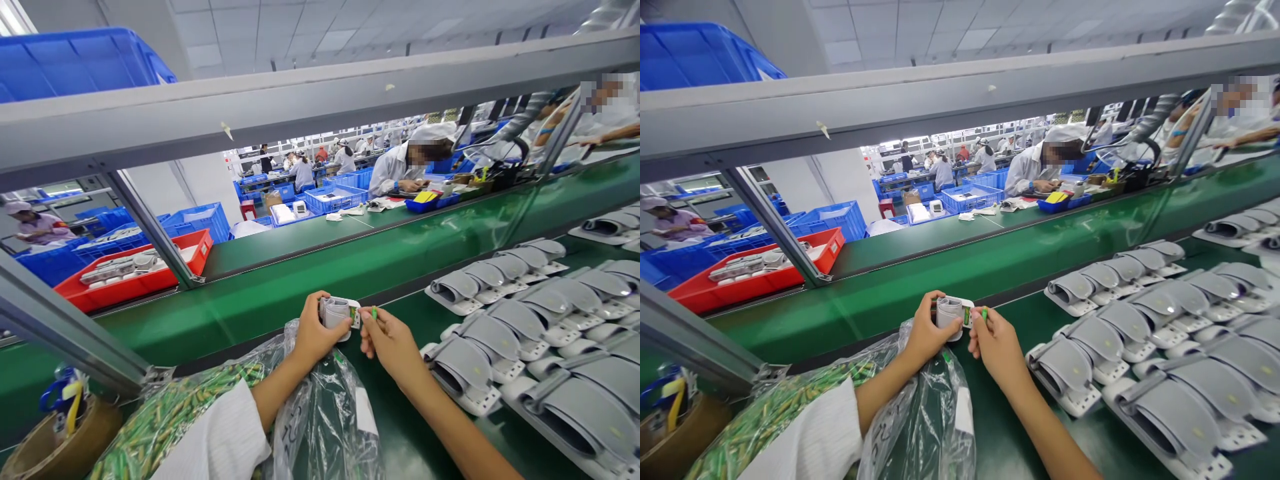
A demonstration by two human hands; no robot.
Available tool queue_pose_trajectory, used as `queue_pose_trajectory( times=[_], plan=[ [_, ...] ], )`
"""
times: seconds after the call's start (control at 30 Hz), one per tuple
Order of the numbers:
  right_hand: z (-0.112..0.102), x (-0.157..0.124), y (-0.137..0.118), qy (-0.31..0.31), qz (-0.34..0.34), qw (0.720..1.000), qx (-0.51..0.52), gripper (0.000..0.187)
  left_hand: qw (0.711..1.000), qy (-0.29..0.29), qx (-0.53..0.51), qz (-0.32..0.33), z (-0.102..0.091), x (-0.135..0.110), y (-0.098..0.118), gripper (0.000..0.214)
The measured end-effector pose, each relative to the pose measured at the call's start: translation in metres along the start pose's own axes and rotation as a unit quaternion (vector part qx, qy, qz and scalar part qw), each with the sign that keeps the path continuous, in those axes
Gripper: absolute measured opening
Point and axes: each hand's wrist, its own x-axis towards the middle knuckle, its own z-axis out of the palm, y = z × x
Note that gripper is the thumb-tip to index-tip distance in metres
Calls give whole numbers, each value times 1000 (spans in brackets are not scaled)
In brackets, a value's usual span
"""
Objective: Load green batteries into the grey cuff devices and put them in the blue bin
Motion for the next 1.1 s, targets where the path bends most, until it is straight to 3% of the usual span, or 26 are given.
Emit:
queue_pose_trajectory(
  times=[0.1,0.23,0.33,0.4,0.47,0.6,0.83,0.97,1.1],
  plan=[
    [2,-2,8,-3,10,998,-55,52,1000,-2,3,-3,0,0,1,57],
    [5,-5,10,-19,55,998,-28,52,1000,-3,-1,1,0,0,2,57],
    [4,-7,5,-10,-29,991,-127,50,1000,-9,-8,8,0,1,2,57],
    [3,-9,2,1,-110,969,-223,47,1000,-9,-11,4,0,1,2,57],
    [1,-9,2,2,-142,952,-272,43,1000,-5,-15,-8,0,1,1,57],
    [-2,-8,7,-11,-129,952,-278,28,999,-4,-27,-32,0,3,0,58],
    [-4,-7,17,-31,-197,920,-338,21,996,-22,-69,-48,-2,4,2,59],
    [-3,-3,21,-49,-198,930,-306,17,997,-25,-64,-39,-3,4,5,57],
    [-3,-1,23,-68,-194,941,-268,24,996,-21,-71,-44,-3,5,6,58]
  ],
)
